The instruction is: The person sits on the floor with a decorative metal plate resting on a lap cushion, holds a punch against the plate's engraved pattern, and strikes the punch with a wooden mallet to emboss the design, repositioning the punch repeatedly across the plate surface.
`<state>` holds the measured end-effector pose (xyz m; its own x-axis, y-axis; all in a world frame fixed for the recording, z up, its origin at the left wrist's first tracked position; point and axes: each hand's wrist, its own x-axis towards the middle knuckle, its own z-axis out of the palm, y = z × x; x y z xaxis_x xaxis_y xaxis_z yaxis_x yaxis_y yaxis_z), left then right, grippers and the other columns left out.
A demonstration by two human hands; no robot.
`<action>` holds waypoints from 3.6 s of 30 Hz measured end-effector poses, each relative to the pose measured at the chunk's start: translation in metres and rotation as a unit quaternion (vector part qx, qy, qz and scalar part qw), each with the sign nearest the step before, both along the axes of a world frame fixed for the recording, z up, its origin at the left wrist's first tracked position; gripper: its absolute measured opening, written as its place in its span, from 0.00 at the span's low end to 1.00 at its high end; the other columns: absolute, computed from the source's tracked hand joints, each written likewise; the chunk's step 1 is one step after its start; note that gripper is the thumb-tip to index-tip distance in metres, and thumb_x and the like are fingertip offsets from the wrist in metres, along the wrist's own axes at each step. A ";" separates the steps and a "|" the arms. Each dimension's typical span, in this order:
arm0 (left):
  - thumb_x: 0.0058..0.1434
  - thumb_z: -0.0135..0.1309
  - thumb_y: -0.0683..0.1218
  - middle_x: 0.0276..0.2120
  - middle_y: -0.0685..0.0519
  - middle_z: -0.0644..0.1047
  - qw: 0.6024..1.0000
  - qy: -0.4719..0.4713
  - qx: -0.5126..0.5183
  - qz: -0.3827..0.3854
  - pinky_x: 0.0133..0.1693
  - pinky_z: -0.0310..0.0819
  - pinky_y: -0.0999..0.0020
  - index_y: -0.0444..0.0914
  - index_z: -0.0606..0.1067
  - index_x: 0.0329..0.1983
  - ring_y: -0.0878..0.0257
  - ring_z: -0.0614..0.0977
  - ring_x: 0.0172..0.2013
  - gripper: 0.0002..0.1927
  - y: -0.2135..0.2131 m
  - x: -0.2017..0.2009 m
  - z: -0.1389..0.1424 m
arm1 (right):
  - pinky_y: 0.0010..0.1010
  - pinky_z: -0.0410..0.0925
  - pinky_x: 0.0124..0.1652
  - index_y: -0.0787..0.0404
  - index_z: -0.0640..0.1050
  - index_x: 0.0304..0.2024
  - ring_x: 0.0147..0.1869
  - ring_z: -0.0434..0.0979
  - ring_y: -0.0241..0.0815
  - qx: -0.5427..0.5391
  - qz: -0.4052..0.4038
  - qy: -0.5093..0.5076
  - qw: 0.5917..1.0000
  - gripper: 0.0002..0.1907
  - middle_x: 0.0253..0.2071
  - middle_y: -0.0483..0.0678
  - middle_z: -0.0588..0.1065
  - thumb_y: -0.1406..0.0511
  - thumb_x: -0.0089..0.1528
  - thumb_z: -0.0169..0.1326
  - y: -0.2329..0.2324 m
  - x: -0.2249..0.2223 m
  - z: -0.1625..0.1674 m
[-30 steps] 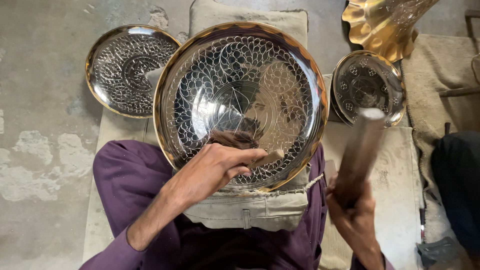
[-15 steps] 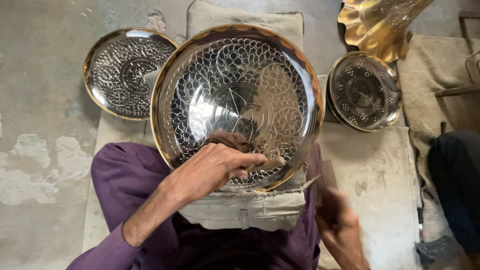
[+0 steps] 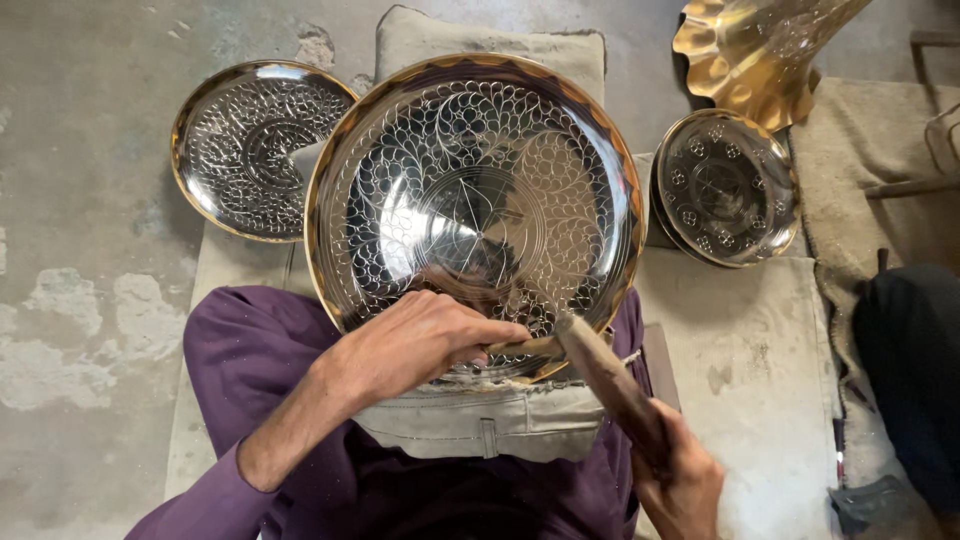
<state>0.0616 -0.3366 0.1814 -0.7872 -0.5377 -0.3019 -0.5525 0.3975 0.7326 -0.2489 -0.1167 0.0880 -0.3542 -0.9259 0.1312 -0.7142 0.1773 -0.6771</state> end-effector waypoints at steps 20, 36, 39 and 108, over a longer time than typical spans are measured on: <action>0.56 0.59 0.45 0.45 0.56 0.85 0.976 0.207 -0.045 0.057 0.46 0.86 0.64 0.48 0.75 0.61 0.66 0.87 0.37 0.27 -0.095 -0.010 0.004 | 0.32 0.74 0.51 0.65 0.75 0.41 0.49 0.79 0.40 0.043 0.101 -0.286 0.952 0.10 0.42 0.52 0.77 0.74 0.59 0.62 -0.102 -0.032 -0.013; 0.59 0.56 0.45 0.41 0.60 0.84 0.996 0.041 -0.066 -0.046 0.40 0.84 0.66 0.58 0.72 0.64 0.66 0.86 0.30 0.29 -0.131 -0.025 0.048 | 0.28 0.74 0.35 0.67 0.74 0.46 0.38 0.80 0.37 -0.063 0.088 0.075 0.991 0.15 0.39 0.52 0.79 0.72 0.57 0.61 -0.170 -0.027 0.077; 0.58 0.56 0.42 0.39 0.58 0.84 0.984 0.095 -0.148 -0.029 0.37 0.84 0.66 0.55 0.73 0.63 0.67 0.84 0.30 0.29 -0.137 -0.025 0.048 | 0.31 0.75 0.40 0.65 0.74 0.49 0.43 0.81 0.41 -0.108 0.109 -0.044 0.987 0.15 0.44 0.55 0.77 0.73 0.59 0.60 -0.181 -0.024 0.081; 0.65 0.56 0.41 0.41 0.48 0.86 0.845 0.275 -0.061 0.454 0.38 0.90 0.59 0.40 0.70 0.60 0.58 0.90 0.41 0.20 -0.091 0.078 -0.140 | 0.31 0.70 0.24 0.51 0.69 0.68 0.27 0.78 0.40 -0.016 0.389 0.375 0.841 0.28 0.43 0.50 0.82 0.67 0.64 0.50 -0.373 0.155 0.107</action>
